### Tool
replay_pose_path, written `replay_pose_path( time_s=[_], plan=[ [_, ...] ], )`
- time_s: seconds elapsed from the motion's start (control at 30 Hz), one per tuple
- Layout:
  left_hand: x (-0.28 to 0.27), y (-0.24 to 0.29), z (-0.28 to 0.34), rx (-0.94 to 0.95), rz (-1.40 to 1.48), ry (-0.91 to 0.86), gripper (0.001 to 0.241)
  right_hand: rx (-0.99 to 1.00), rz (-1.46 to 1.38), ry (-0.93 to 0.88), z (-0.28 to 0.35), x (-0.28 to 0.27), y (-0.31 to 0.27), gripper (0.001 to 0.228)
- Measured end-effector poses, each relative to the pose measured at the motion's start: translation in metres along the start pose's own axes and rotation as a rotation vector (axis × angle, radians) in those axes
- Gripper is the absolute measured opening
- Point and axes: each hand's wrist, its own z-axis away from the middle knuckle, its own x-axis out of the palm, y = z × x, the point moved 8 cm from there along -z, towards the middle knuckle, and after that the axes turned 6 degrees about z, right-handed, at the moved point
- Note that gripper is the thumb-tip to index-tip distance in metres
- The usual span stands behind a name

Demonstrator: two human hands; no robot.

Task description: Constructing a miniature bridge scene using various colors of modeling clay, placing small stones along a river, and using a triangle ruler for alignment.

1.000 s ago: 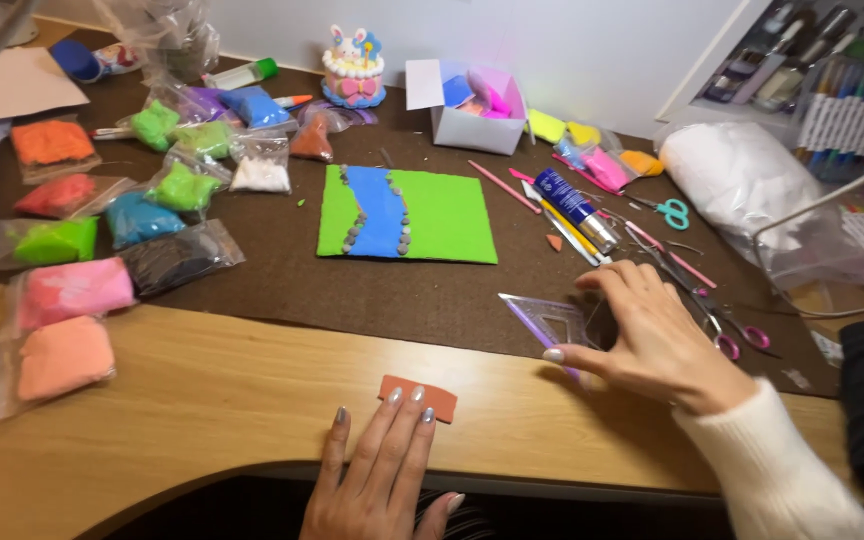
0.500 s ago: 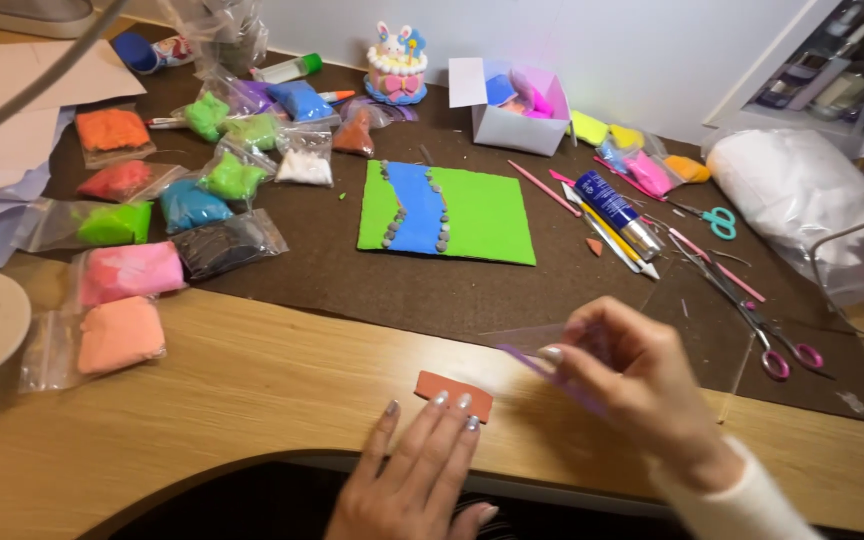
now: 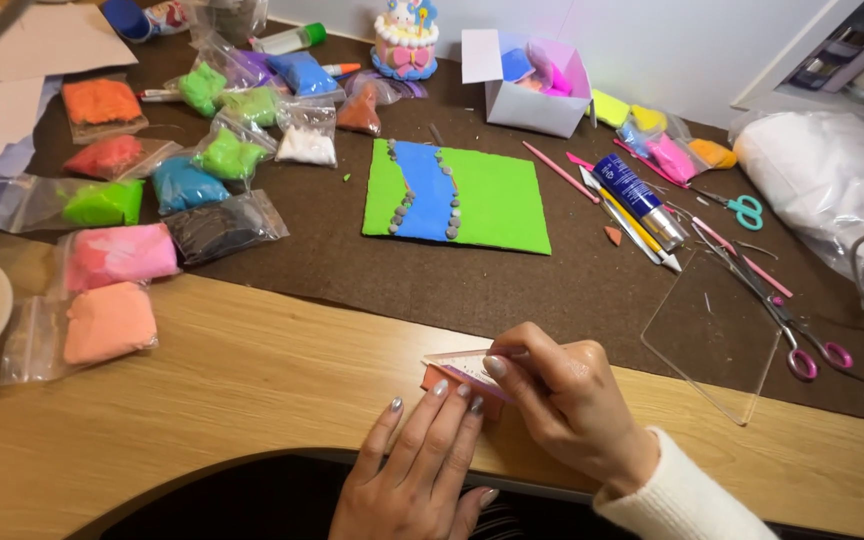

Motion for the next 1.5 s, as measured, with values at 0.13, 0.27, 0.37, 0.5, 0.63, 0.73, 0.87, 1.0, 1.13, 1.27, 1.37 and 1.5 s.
replay_pose_path(
  time_s=[0.13,0.27,0.37,0.5,0.63,0.73,0.87,1.0,1.13,1.27,1.37,1.5],
  plan=[
    [0.002,0.0,0.001,0.002,-0.008,-0.002,0.057,-0.025,-0.003,-0.013,-0.003,0.0,-0.002,0.011],
    [0.002,-0.001,0.002,0.01,-0.001,-0.016,0.056,-0.055,0.015,-0.012,0.0,0.002,0.001,0.01],
    [0.003,0.0,0.0,0.011,0.007,-0.036,0.057,-0.072,0.025,-0.014,-0.001,0.002,0.002,0.01],
    [0.002,0.0,0.0,0.002,0.019,-0.04,0.055,-0.105,0.026,0.006,-0.002,-0.001,0.001,0.01],
    [0.003,0.0,0.001,0.001,0.023,-0.05,0.055,-0.104,0.017,-0.001,-0.002,-0.001,0.002,0.011],
    [0.003,0.0,0.001,-0.001,0.034,-0.055,0.054,-0.111,0.019,-0.016,-0.001,0.002,0.002,0.011],
    [0.003,-0.001,0.001,0.0,0.024,-0.06,0.054,-0.111,0.026,-0.027,0.0,0.004,0.003,0.012],
    [0.004,-0.001,0.002,0.009,0.015,-0.069,0.057,-0.117,0.05,-0.027,0.002,0.005,0.004,0.012],
    [0.003,-0.001,0.001,0.005,0.001,-0.073,0.058,-0.122,0.041,-0.048,0.002,0.006,0.005,0.011],
    [0.002,-0.002,0.001,0.003,0.006,-0.085,0.058,-0.129,0.027,-0.058,0.002,0.009,0.005,0.013],
    [0.002,-0.001,0.0,0.001,0.012,-0.092,0.059,-0.128,0.005,-0.072,0.0,0.008,0.002,0.016],
    [0.002,-0.001,0.001,0.008,0.009,-0.084,0.057,-0.152,-0.029,-0.092,-0.001,0.006,-0.003,0.019]
  ],
)
